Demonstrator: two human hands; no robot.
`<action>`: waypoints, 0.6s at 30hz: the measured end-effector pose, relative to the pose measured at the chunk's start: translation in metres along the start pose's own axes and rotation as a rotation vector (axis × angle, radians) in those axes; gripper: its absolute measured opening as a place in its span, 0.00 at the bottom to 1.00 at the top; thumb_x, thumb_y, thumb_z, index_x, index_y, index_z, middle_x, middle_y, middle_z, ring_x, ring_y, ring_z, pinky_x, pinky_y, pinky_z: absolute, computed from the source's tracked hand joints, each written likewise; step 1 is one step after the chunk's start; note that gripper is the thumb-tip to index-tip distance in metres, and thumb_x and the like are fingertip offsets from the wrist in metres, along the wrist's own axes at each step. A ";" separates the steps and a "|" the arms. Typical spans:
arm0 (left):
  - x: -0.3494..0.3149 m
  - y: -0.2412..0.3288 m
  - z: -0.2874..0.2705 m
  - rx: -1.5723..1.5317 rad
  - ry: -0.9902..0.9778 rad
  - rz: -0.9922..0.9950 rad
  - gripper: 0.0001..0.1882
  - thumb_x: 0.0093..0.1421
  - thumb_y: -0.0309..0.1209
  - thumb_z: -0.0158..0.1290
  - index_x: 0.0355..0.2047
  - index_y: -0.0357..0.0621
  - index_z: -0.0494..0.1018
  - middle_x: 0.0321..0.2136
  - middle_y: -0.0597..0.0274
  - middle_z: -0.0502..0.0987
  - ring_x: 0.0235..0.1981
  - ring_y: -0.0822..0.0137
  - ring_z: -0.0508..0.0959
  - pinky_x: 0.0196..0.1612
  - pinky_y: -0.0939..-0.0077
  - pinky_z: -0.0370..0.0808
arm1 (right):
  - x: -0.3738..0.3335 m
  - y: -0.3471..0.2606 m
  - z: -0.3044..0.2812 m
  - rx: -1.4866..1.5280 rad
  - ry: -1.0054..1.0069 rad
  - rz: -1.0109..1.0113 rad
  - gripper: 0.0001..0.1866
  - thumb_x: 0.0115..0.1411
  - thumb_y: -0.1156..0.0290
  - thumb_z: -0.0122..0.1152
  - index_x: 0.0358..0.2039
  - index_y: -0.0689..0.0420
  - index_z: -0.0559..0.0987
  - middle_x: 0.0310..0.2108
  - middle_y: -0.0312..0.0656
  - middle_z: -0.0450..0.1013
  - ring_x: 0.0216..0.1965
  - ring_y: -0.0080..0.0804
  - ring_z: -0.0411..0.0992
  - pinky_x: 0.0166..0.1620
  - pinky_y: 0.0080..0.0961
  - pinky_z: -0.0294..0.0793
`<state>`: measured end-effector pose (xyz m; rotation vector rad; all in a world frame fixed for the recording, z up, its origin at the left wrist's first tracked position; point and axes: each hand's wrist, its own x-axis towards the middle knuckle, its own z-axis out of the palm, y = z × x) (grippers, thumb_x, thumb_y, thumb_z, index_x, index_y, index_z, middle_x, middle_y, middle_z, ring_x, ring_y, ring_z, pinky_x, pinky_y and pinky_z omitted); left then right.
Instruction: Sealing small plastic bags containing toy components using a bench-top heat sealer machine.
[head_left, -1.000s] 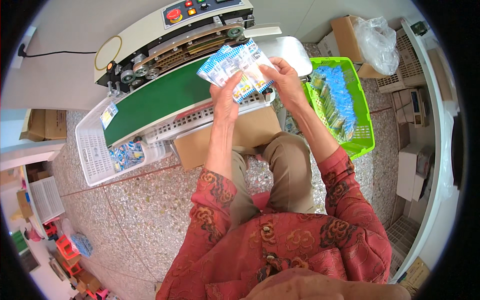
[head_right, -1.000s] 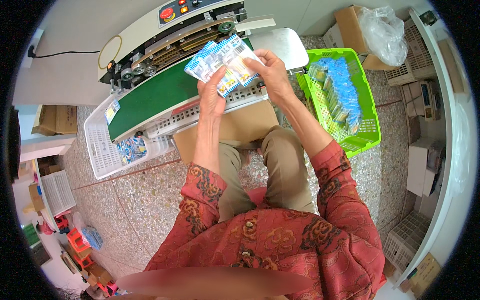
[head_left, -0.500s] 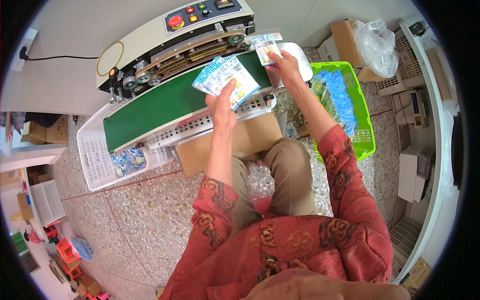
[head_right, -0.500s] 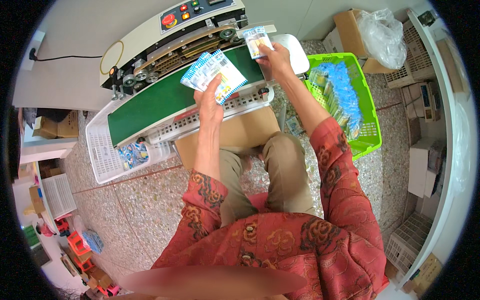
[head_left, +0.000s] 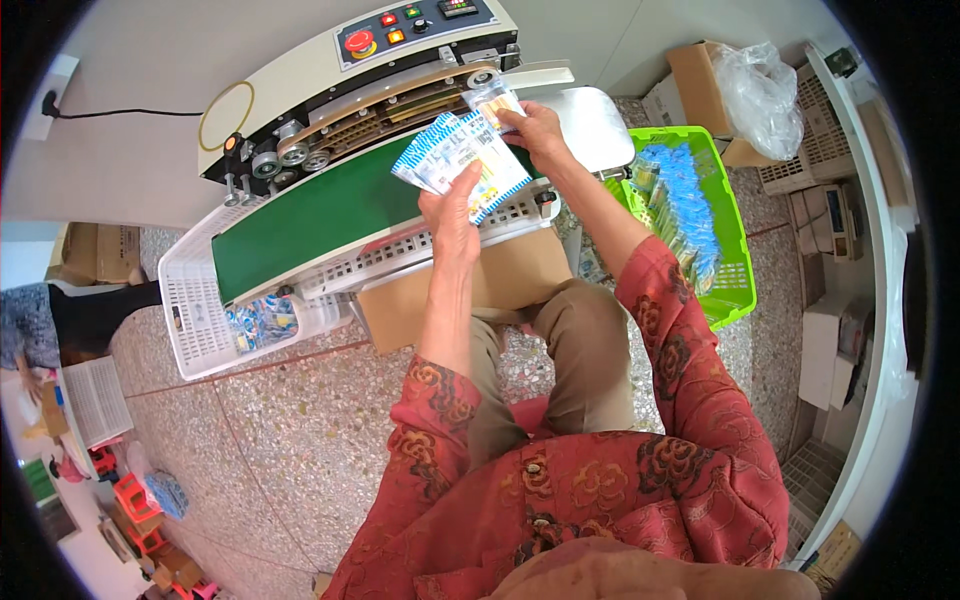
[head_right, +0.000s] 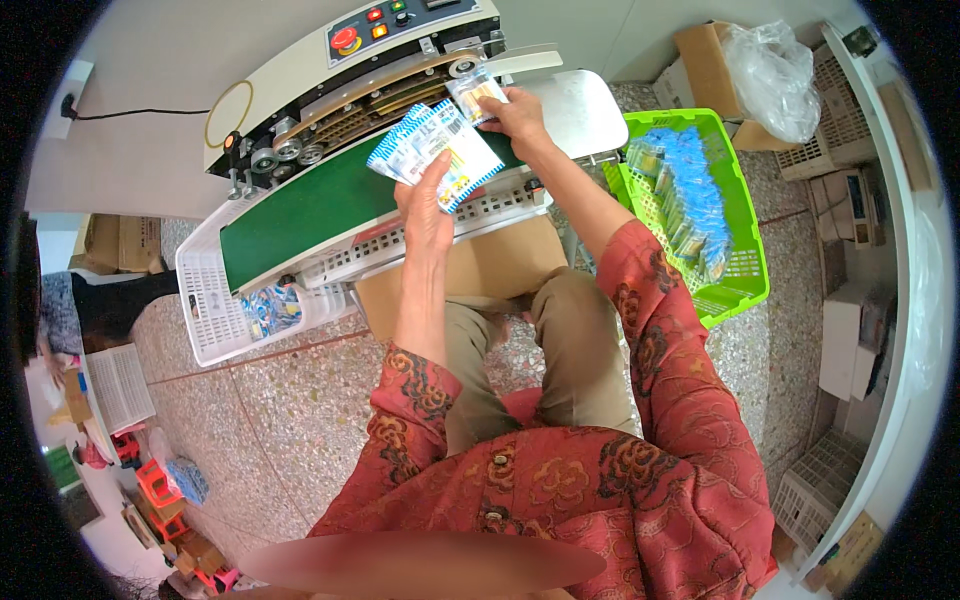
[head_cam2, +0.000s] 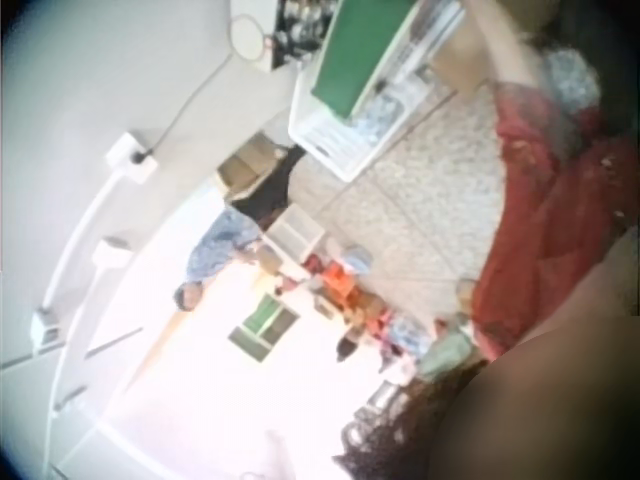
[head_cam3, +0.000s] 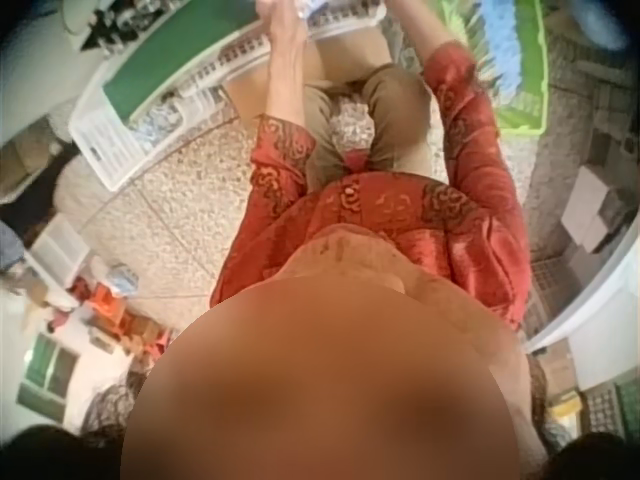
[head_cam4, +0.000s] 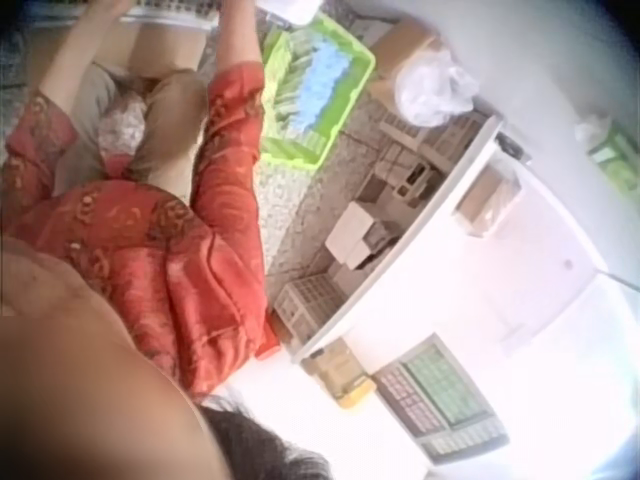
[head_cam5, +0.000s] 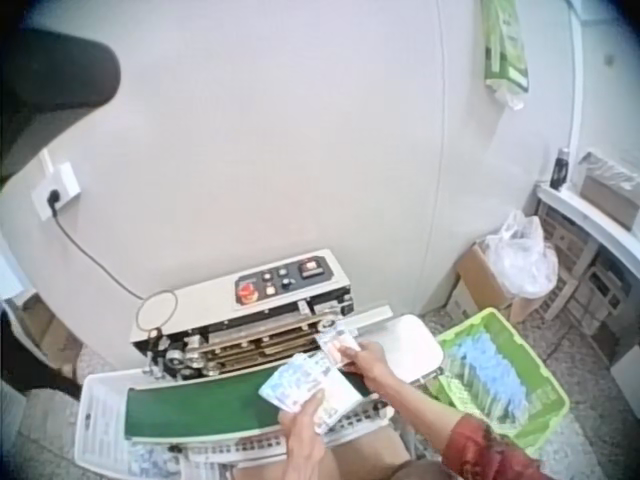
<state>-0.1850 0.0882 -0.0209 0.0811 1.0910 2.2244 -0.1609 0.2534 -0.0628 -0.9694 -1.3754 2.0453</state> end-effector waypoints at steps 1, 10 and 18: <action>0.000 0.000 0.001 0.000 0.000 -0.001 0.21 0.46 0.19 0.56 0.43 0.37 0.66 0.39 0.59 0.73 0.38 0.70 0.74 0.42 0.76 0.71 | 0.001 0.002 0.003 0.000 0.000 0.001 0.14 0.51 0.71 0.58 0.36 0.66 0.71 0.29 0.41 0.72 0.28 0.23 0.71 0.28 0.15 0.73; 0.002 0.002 -0.002 0.018 -0.011 0.030 0.22 0.45 0.19 0.56 0.43 0.36 0.66 0.38 0.59 0.73 0.38 0.70 0.74 0.42 0.77 0.71 | -0.058 -0.029 0.002 -0.339 -0.042 -0.378 0.14 0.55 0.64 0.54 0.37 0.62 0.72 0.28 0.34 0.71 0.30 0.18 0.66 0.35 0.17 0.67; -0.001 -0.006 0.006 0.084 0.009 0.029 0.22 0.46 0.21 0.57 0.43 0.36 0.66 0.37 0.60 0.73 0.36 0.70 0.74 0.41 0.77 0.71 | -0.090 -0.028 -0.016 -0.136 -0.163 -0.261 0.05 0.53 0.70 0.56 0.28 0.58 0.74 0.26 0.30 0.70 0.27 0.13 0.65 0.31 0.11 0.63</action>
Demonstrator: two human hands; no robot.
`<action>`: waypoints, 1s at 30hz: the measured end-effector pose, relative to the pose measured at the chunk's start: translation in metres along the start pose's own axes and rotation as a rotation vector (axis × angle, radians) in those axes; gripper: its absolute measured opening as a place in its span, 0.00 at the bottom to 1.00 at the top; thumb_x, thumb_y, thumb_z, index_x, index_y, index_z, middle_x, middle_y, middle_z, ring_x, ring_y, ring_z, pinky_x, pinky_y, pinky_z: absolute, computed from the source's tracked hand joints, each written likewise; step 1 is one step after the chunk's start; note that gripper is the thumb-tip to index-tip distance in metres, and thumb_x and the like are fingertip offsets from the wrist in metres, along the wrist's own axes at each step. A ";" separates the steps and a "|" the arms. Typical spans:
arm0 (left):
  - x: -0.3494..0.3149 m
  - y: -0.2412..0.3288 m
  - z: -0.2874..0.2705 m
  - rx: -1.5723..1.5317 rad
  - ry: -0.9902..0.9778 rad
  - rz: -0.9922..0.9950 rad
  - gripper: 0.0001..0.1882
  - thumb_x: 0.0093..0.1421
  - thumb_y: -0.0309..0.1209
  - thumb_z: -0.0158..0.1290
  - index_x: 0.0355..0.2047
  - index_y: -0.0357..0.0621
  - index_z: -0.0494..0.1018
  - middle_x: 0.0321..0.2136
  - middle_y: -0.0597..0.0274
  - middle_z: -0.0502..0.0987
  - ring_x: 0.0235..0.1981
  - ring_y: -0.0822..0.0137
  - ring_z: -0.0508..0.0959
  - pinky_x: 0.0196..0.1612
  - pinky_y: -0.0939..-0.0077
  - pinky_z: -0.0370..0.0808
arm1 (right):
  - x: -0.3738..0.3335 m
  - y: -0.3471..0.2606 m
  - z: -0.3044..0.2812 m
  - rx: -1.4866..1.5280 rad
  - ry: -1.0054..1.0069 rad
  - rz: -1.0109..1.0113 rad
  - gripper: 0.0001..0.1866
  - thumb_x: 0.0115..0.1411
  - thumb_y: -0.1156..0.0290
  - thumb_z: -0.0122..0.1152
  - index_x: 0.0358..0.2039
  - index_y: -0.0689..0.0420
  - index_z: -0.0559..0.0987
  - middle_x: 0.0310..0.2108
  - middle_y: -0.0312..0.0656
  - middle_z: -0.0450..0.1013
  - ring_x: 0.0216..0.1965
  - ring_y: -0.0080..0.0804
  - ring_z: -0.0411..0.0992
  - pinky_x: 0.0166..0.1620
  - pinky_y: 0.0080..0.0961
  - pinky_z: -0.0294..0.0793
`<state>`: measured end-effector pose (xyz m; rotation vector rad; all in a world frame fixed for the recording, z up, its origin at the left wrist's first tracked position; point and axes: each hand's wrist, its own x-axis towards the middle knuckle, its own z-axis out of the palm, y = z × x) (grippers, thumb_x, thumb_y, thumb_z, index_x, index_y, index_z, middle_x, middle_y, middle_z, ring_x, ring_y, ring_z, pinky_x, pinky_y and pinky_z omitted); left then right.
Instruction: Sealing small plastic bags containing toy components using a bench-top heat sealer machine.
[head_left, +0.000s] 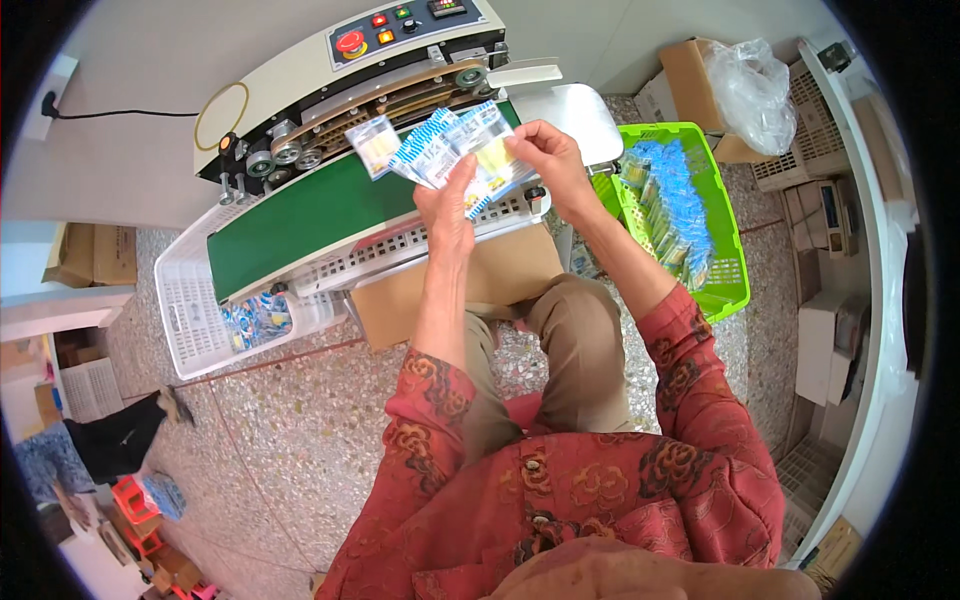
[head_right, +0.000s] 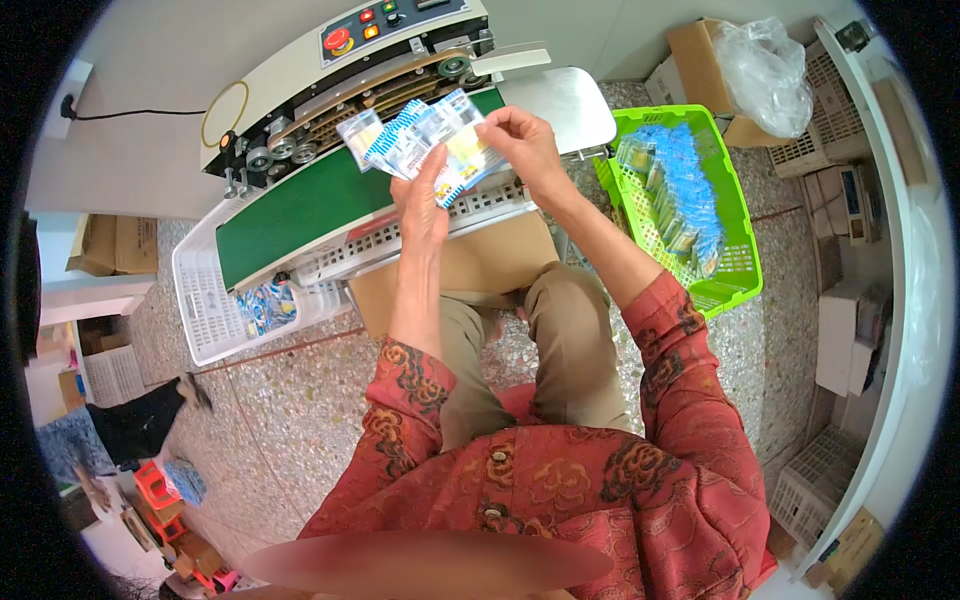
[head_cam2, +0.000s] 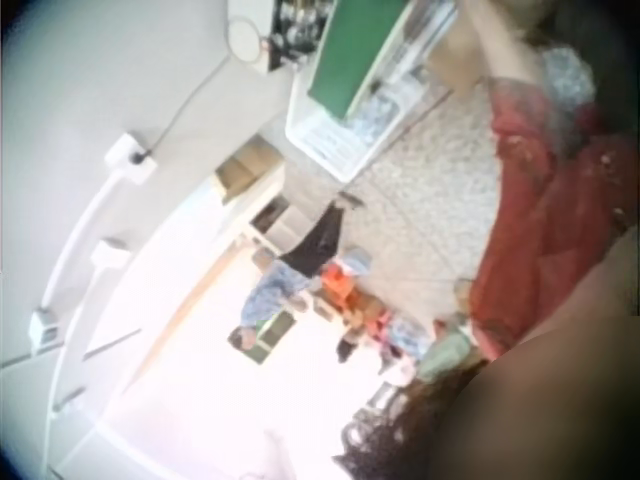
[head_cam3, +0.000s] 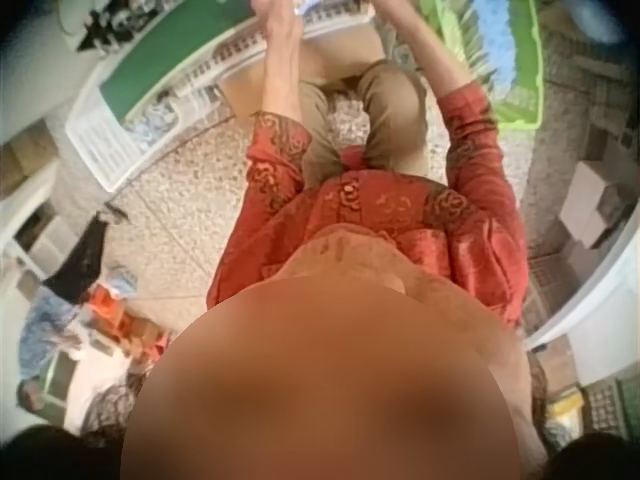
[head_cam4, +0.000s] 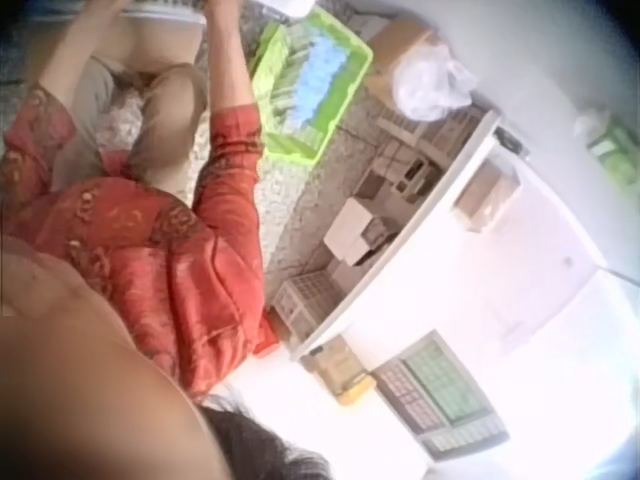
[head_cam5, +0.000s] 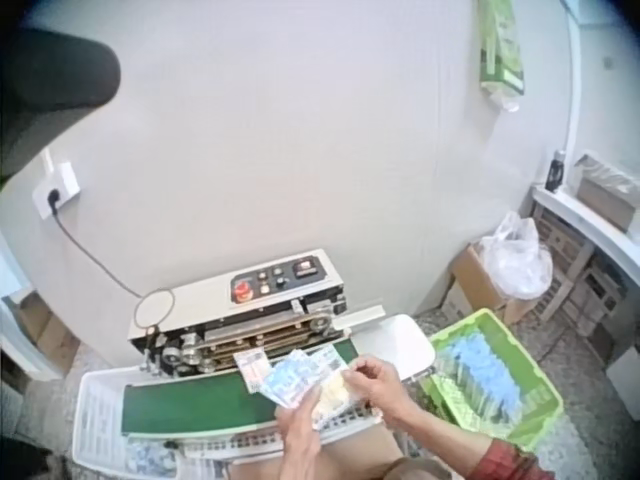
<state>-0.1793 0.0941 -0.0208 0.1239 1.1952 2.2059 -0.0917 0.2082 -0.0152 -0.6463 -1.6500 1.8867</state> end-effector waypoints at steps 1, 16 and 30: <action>0.000 -0.001 -0.001 0.003 -0.001 0.001 0.22 0.46 0.21 0.57 0.43 0.36 0.66 0.37 0.60 0.73 0.36 0.70 0.74 0.41 0.77 0.71 | 0.002 0.002 -0.002 0.065 0.051 0.024 0.05 0.54 0.70 0.55 0.29 0.57 0.73 0.27 0.31 0.70 0.27 0.14 0.66 0.30 0.12 0.64; 0.005 -0.003 -0.008 -0.076 0.005 -0.046 0.20 0.46 0.21 0.57 0.41 0.37 0.67 0.36 0.61 0.73 0.34 0.70 0.74 0.38 0.76 0.73 | 0.088 0.044 -0.035 0.203 0.299 0.147 0.17 0.49 0.75 0.58 0.39 0.62 0.67 0.31 0.42 0.71 0.30 0.28 0.71 0.30 0.23 0.72; 0.001 0.006 -0.004 -0.095 0.024 -0.042 0.19 0.46 0.21 0.57 0.40 0.38 0.67 0.35 0.61 0.73 0.34 0.71 0.74 0.37 0.77 0.73 | 0.099 0.063 0.008 0.073 0.190 0.164 0.15 0.47 0.73 0.61 0.36 0.63 0.71 0.29 0.41 0.72 0.28 0.26 0.71 0.31 0.22 0.71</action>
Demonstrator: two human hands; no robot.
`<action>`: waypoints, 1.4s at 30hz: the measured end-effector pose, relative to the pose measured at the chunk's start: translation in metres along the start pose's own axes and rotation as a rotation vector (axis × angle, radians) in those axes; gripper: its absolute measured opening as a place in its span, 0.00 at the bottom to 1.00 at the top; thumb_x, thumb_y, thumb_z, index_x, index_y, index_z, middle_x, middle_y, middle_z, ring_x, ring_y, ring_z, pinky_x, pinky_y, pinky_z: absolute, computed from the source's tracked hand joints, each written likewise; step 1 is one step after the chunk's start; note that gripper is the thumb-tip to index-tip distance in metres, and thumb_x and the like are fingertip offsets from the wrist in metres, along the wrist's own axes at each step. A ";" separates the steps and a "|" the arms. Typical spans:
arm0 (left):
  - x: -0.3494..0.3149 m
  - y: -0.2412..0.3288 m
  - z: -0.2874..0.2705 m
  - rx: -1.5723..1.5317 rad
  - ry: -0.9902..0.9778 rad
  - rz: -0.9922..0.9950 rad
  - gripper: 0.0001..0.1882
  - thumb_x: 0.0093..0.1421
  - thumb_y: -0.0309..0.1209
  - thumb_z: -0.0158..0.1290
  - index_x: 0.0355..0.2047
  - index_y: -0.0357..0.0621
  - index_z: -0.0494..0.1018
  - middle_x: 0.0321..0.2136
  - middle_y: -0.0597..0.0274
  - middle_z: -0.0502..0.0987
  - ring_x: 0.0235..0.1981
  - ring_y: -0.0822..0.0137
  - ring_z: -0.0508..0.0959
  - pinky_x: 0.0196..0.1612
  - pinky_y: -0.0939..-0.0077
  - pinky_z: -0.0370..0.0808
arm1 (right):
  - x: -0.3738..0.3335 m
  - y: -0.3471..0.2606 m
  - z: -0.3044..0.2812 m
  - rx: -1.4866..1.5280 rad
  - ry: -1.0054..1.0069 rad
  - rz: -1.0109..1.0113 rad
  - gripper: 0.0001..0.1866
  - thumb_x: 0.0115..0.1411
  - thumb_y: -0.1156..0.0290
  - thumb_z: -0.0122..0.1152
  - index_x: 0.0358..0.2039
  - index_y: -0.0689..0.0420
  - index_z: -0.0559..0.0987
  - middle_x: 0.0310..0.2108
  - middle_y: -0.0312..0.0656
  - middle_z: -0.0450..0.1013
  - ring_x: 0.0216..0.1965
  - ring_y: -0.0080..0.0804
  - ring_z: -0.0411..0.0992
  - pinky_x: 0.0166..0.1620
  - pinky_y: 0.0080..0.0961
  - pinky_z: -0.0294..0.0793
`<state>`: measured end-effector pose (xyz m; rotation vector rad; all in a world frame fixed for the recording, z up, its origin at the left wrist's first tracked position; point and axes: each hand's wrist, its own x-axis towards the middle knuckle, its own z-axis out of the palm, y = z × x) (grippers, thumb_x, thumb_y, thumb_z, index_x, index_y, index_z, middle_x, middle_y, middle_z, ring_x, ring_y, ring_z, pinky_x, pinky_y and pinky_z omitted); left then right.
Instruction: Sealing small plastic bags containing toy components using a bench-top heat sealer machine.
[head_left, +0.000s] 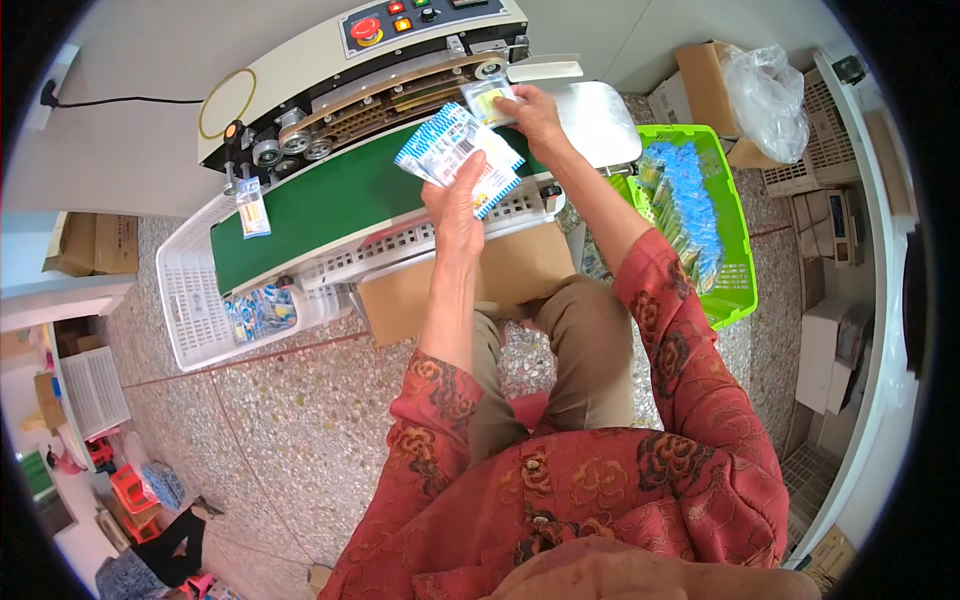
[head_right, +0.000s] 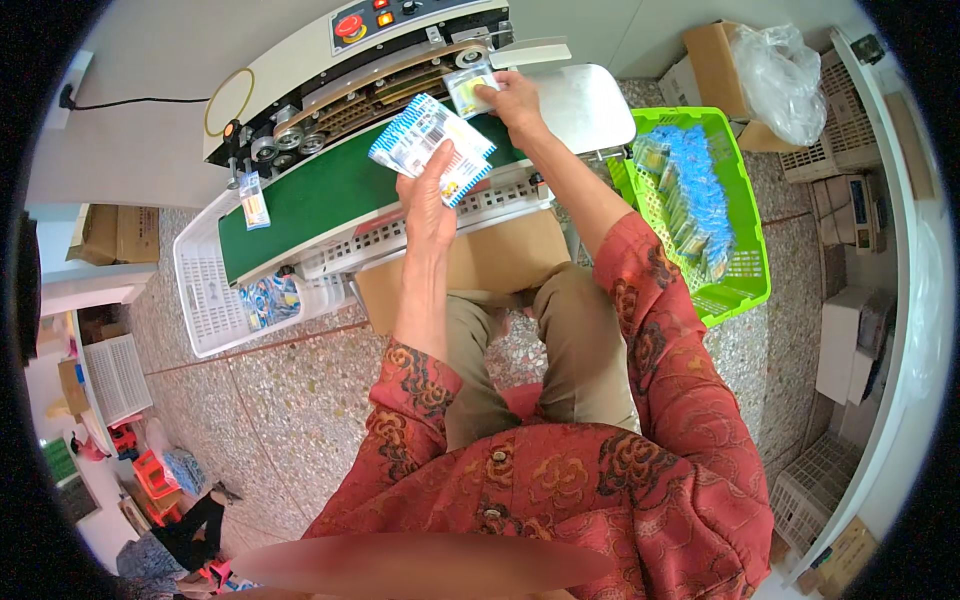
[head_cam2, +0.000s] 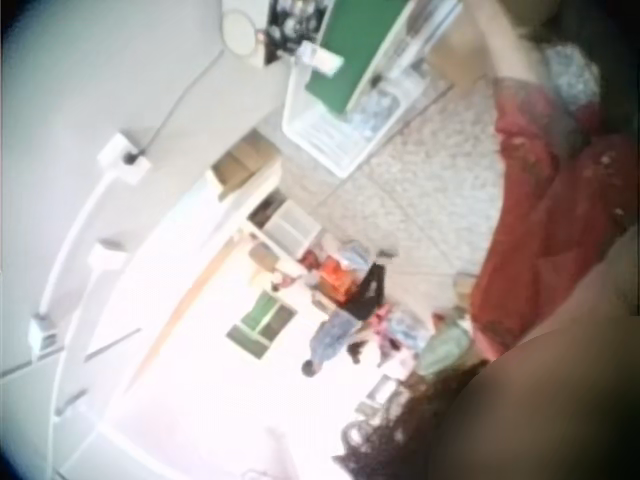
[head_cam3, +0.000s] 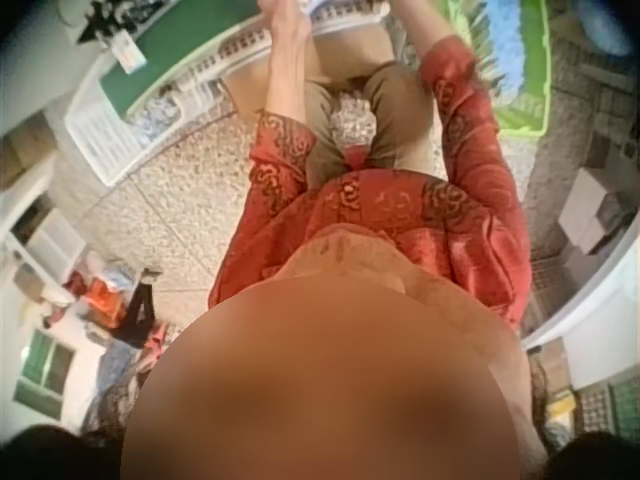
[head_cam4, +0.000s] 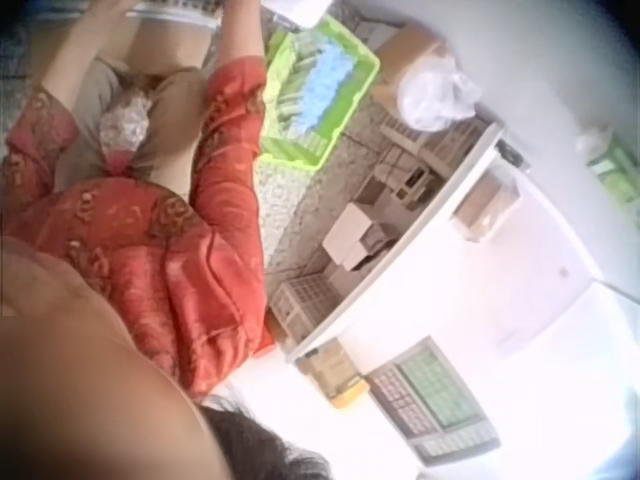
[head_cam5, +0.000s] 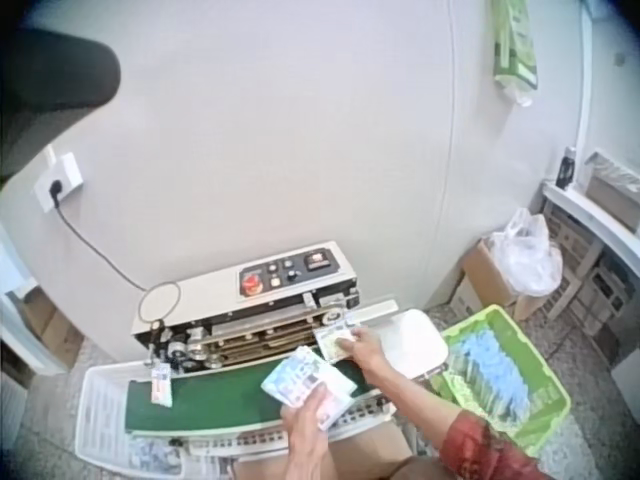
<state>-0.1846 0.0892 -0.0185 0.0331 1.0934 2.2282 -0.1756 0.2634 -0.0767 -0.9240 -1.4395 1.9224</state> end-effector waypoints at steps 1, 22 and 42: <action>0.000 0.000 -0.001 0.002 0.004 0.001 0.19 0.46 0.21 0.57 0.40 0.38 0.67 0.35 0.61 0.73 0.34 0.71 0.74 0.37 0.77 0.73 | -0.002 -0.001 0.005 -0.085 -0.031 -0.022 0.15 0.47 0.72 0.62 0.35 0.63 0.72 0.29 0.40 0.72 0.29 0.25 0.71 0.31 0.21 0.70; -0.001 -0.013 0.007 0.118 -0.042 0.040 0.17 0.47 0.24 0.57 0.39 0.37 0.68 0.33 0.62 0.73 0.31 0.73 0.73 0.35 0.79 0.71 | -0.136 -0.058 -0.001 -0.773 -0.066 -0.551 0.16 0.42 0.70 0.64 0.32 0.58 0.71 0.23 0.35 0.66 0.24 0.24 0.63 0.28 0.19 0.65; 0.002 -0.010 0.002 0.004 -0.013 0.099 0.19 0.50 0.21 0.53 0.44 0.34 0.65 0.40 0.58 0.71 0.38 0.70 0.73 0.41 0.76 0.71 | -0.135 -0.043 -0.005 0.066 -0.107 0.012 0.10 0.52 0.73 0.58 0.35 0.58 0.71 0.29 0.33 0.71 0.27 0.16 0.67 0.28 0.13 0.66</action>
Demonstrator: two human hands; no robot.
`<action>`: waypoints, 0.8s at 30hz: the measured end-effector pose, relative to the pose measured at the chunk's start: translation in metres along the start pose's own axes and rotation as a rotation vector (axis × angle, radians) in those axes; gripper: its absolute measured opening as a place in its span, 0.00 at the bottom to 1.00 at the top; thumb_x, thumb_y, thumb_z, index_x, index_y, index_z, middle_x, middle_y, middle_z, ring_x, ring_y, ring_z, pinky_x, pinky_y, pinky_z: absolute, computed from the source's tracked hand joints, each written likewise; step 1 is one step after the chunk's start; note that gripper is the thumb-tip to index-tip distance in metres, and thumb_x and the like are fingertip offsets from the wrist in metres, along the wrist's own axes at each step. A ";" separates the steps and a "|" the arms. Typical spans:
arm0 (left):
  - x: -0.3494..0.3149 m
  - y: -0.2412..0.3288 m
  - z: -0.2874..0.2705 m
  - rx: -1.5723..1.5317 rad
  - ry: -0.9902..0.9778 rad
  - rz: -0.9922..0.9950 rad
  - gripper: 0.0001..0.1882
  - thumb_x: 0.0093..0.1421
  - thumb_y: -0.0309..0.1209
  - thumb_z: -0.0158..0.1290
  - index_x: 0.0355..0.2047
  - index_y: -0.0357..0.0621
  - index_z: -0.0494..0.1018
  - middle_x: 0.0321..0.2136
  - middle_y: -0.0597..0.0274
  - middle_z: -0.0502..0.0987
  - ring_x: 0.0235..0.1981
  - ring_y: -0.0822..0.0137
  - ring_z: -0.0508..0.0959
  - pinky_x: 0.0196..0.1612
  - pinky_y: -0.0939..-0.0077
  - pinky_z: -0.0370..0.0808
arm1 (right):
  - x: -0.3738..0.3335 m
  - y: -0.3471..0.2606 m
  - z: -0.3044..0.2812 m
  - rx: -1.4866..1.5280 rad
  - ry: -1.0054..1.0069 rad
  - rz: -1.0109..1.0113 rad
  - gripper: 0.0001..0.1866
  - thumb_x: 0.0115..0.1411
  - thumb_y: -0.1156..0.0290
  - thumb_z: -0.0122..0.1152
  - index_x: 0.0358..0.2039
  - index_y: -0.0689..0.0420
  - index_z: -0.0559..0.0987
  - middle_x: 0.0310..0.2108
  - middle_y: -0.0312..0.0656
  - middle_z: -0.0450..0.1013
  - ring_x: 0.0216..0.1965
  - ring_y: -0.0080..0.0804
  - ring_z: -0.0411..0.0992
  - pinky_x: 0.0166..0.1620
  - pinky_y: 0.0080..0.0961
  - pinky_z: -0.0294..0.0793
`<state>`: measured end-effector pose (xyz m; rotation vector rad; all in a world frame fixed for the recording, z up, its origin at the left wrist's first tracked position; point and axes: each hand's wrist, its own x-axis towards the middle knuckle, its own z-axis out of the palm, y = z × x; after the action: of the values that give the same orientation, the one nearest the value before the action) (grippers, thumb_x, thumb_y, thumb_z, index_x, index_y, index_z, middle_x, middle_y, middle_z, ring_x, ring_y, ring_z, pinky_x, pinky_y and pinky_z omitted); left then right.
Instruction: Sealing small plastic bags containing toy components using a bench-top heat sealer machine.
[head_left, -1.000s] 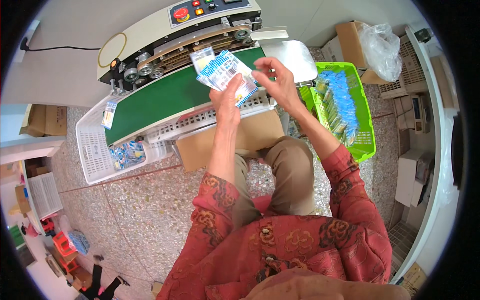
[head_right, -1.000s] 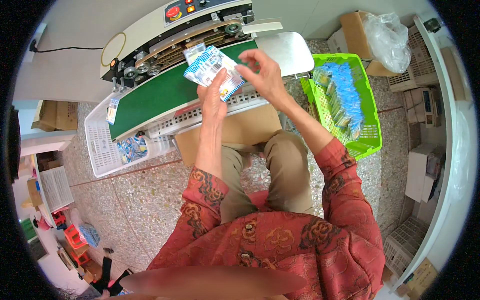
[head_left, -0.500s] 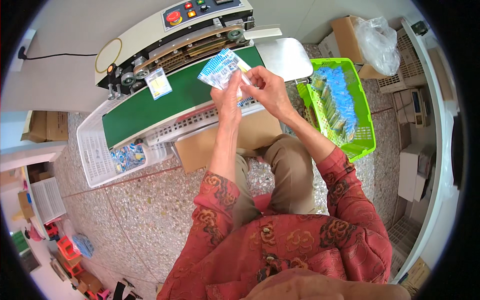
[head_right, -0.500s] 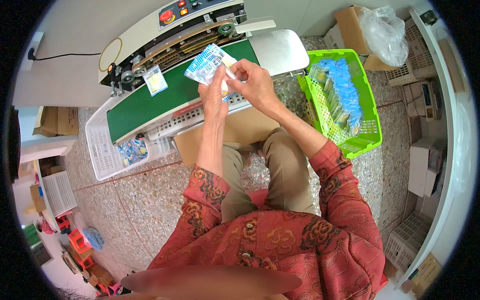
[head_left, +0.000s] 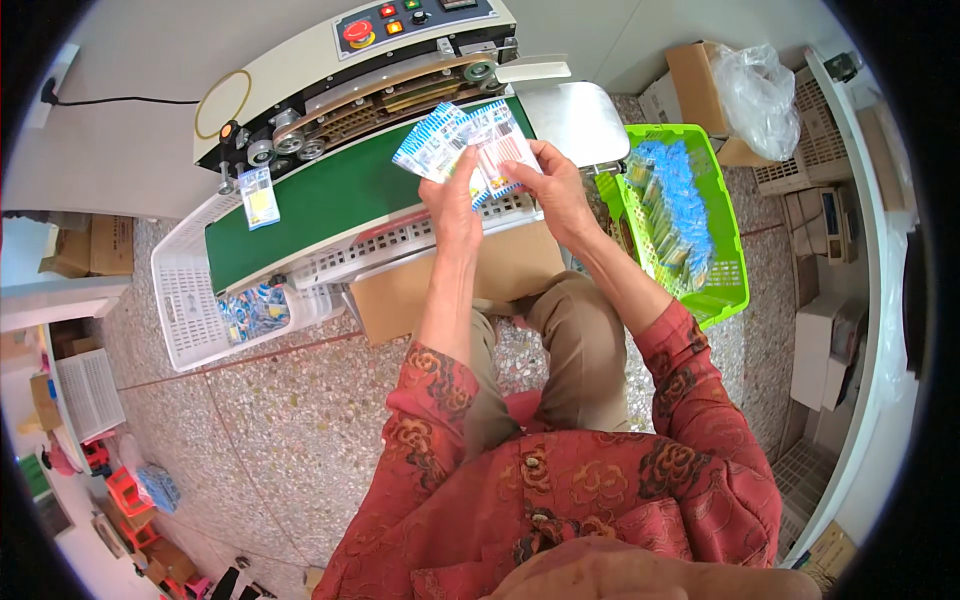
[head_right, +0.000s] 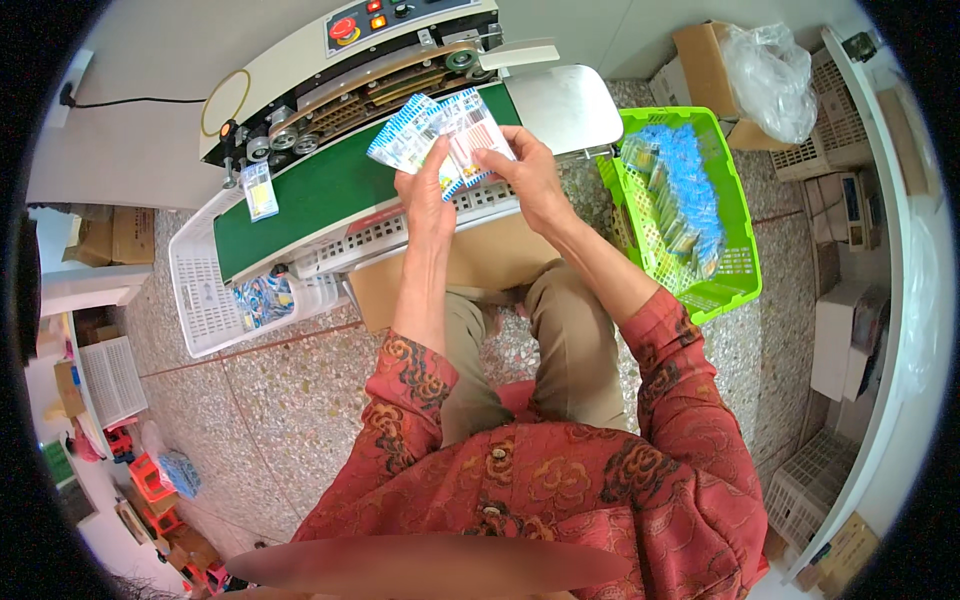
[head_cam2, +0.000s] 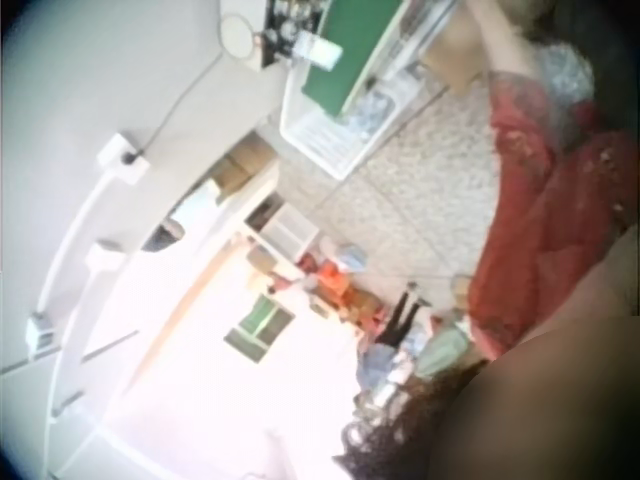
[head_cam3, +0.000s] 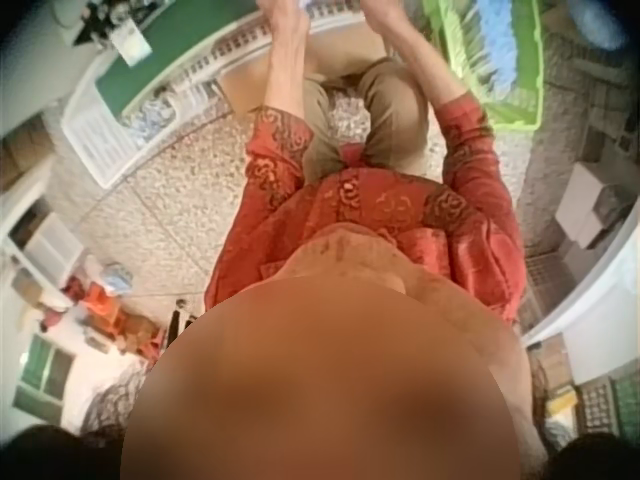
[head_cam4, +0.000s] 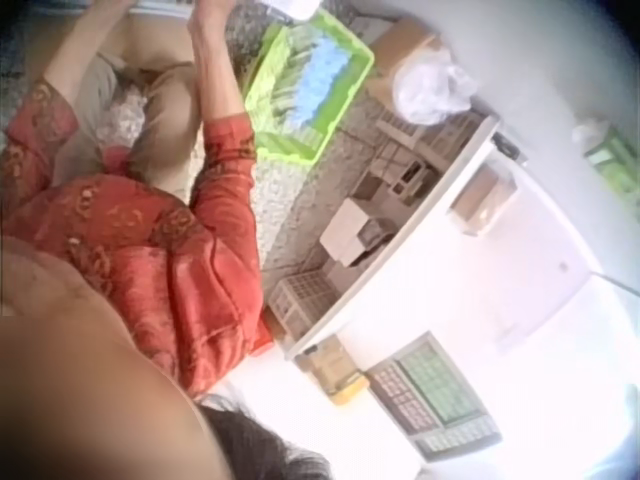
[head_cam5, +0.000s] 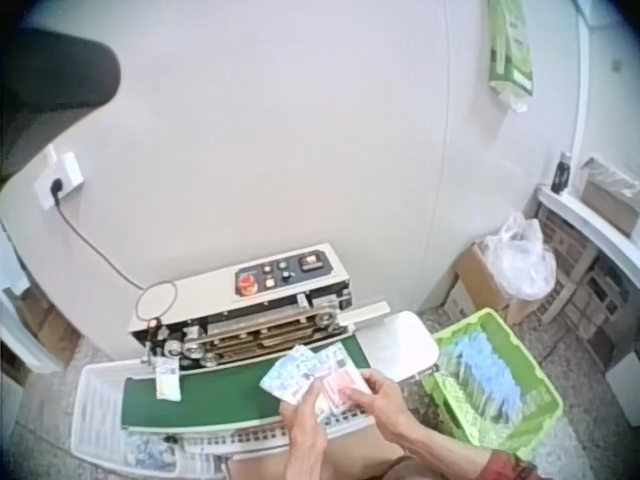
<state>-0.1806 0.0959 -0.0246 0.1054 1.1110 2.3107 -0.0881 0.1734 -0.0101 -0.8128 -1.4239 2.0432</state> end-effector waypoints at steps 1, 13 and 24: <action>0.000 0.000 0.000 -0.003 0.014 -0.006 0.20 0.50 0.21 0.53 0.44 0.34 0.65 0.40 0.58 0.71 0.38 0.70 0.73 0.41 0.77 0.71 | 0.000 0.003 -0.002 -0.004 -0.001 0.016 0.10 0.52 0.73 0.58 0.36 0.58 0.71 0.29 0.33 0.71 0.28 0.16 0.68 0.29 0.13 0.66; 0.003 0.002 -0.002 0.021 0.125 0.026 0.17 0.49 0.23 0.55 0.41 0.37 0.68 0.36 0.59 0.74 0.32 0.69 0.75 0.29 0.76 0.75 | 0.096 0.012 -0.059 -0.075 0.270 -0.008 0.14 0.54 0.71 0.54 0.39 0.64 0.68 0.32 0.43 0.71 0.27 0.25 0.72 0.29 0.18 0.74; 0.001 0.007 -0.004 0.003 0.099 -0.010 0.18 0.49 0.23 0.55 0.42 0.37 0.67 0.35 0.60 0.73 0.30 0.70 0.75 0.26 0.76 0.75 | 0.105 0.024 -0.029 0.057 0.272 -0.025 0.15 0.54 0.76 0.52 0.41 0.68 0.65 0.32 0.47 0.70 0.30 0.29 0.71 0.31 0.20 0.75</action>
<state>-0.1856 0.0904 -0.0218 -0.0137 1.1610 2.3275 -0.1409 0.2584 -0.0600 -0.9999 -1.2143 1.8624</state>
